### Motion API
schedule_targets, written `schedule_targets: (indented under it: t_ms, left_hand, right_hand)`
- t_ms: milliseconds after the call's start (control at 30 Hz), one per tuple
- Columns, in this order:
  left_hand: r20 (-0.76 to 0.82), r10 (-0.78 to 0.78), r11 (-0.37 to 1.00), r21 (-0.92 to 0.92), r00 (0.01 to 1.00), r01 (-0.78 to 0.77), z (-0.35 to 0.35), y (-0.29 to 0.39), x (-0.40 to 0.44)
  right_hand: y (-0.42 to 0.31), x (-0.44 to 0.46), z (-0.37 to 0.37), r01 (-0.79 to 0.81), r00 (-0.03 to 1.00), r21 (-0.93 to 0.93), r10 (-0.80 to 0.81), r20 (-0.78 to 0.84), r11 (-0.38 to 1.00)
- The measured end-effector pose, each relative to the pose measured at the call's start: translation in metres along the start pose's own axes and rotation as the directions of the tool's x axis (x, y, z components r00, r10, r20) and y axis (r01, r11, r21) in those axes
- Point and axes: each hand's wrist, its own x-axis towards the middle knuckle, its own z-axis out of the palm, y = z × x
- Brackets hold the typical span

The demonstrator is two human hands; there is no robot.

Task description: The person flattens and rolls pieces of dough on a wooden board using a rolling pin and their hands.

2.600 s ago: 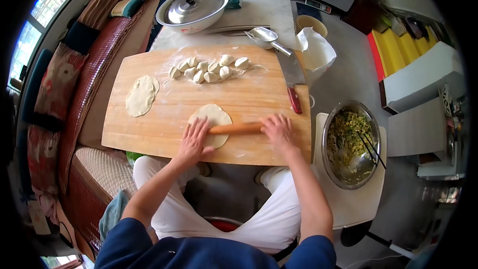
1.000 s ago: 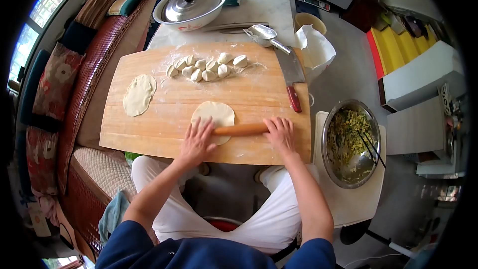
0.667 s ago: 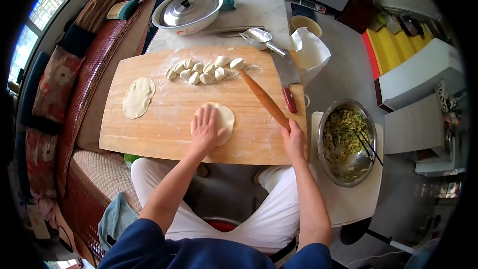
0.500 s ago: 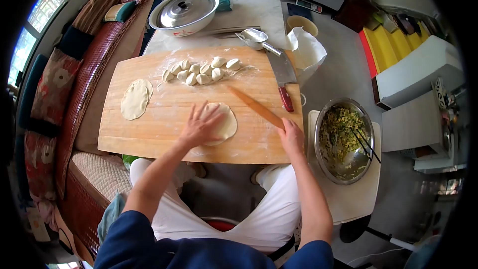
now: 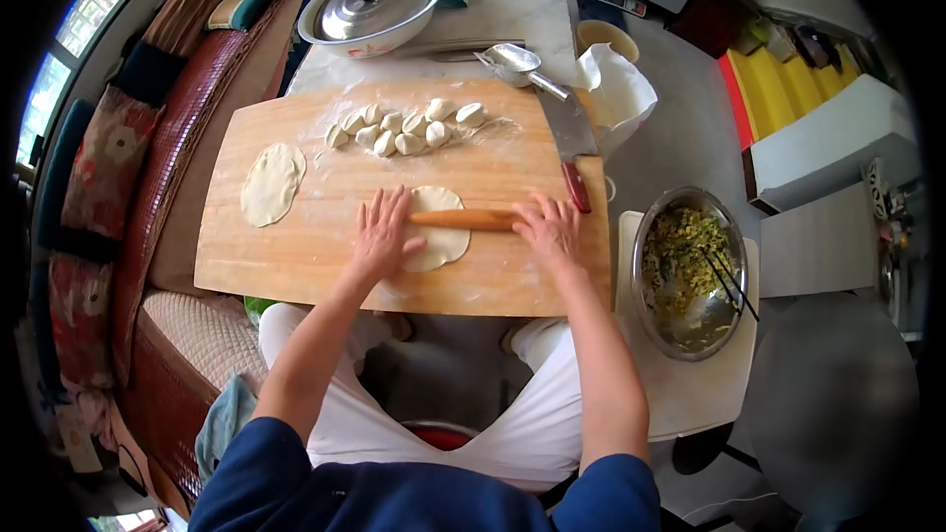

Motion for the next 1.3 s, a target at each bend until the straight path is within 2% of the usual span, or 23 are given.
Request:
schedule_targets:
  t_ms: [67,100,200,233,367,467,567,667,700,800,833,933,1067,1100,1200,1300]
  left_hand:
    - [0.017,0.091,0.996,0.007,0.996,-0.091,-0.009,0.008,-0.034]
    - [0.077,0.130,0.991,-0.029,0.989,-0.128,-0.020,0.015,-0.054]
    - [0.216,0.217,0.976,-0.045,0.952,-0.212,-0.035,0.024,-0.102]
    - [0.225,0.208,0.978,-0.080,0.952,-0.194,-0.035,0.021,-0.109]
    - [-0.011,-0.004,0.983,-0.186,1.000,0.001,-0.035,0.001,-0.074]
    - [-0.053,-0.110,0.987,-0.122,0.993,0.103,-0.026,-0.013,-0.035]
    - [0.038,-0.053,0.999,0.012,0.998,0.053,-0.013,-0.023,-0.029]
    - [0.122,0.043,0.999,-0.035,0.992,-0.039,-0.035,-0.013,-0.063]
    - [0.101,0.091,0.996,-0.026,0.991,-0.089,-0.029,-0.016,-0.080]
    - [0.211,0.120,0.993,-0.011,0.970,-0.120,-0.043,-0.008,-0.115]
    - [0.215,0.141,0.988,0.027,0.966,-0.150,-0.050,-0.005,-0.119]
    - [0.125,0.065,0.997,-0.042,0.990,-0.060,-0.059,0.003,-0.113]
    - [0.117,0.044,0.997,-0.075,0.992,-0.036,-0.039,0.017,-0.085]
    - [0.106,0.026,0.994,-0.109,0.994,-0.014,-0.031,0.016,-0.074]
    - [-0.011,-0.044,0.998,-0.052,0.999,0.043,-0.009,0.010,-0.027]
    - [-0.054,-0.155,0.988,-0.022,0.986,0.154,0.001,0.004,0.023]
  right_hand:
    - [-0.001,-0.028,-0.004,-0.021,0.998,0.068,0.017,0.059,0.997]
    - [-0.005,-0.041,-0.012,0.012,0.999,0.076,-0.015,0.044,0.997]
    - [-0.019,-0.068,-0.038,0.041,0.964,0.105,-0.067,0.259,0.994]
    - [-0.018,-0.072,-0.040,0.097,0.972,0.135,-0.123,0.202,0.986]
    - [-0.025,-0.051,-0.042,0.062,0.991,0.207,-0.084,0.101,0.976]
    - [-0.038,-0.020,-0.029,0.059,0.997,0.214,-0.069,0.041,0.975]
    - [-0.035,-0.019,0.003,0.130,0.990,0.131,-0.137,0.044,0.983]
    - [-0.051,-0.043,-0.007,0.069,0.993,0.167,-0.084,0.086,0.984]
    - [-0.061,-0.050,-0.018,0.079,0.990,0.175,-0.098,0.101,0.981]
    - [-0.068,-0.073,-0.029,0.118,0.975,0.206,-0.153,0.161,0.971]
    - [-0.067,-0.074,-0.033,0.132,0.970,0.270,-0.181,0.163,0.954]
    - [-0.066,-0.066,-0.045,0.086,0.978,0.268,-0.133,0.163,0.960]
    - [-0.055,-0.042,-0.029,0.089,0.988,0.227,-0.114,0.101,0.970]
    - [-0.047,-0.036,-0.017,0.087,0.981,0.197,-0.119,0.155,0.977]
    - [-0.032,0.000,0.002,0.123,0.992,0.036,-0.123,0.019,0.992]
    - [-0.018,0.033,0.016,0.125,0.987,-0.017,-0.126,-0.095,0.992]
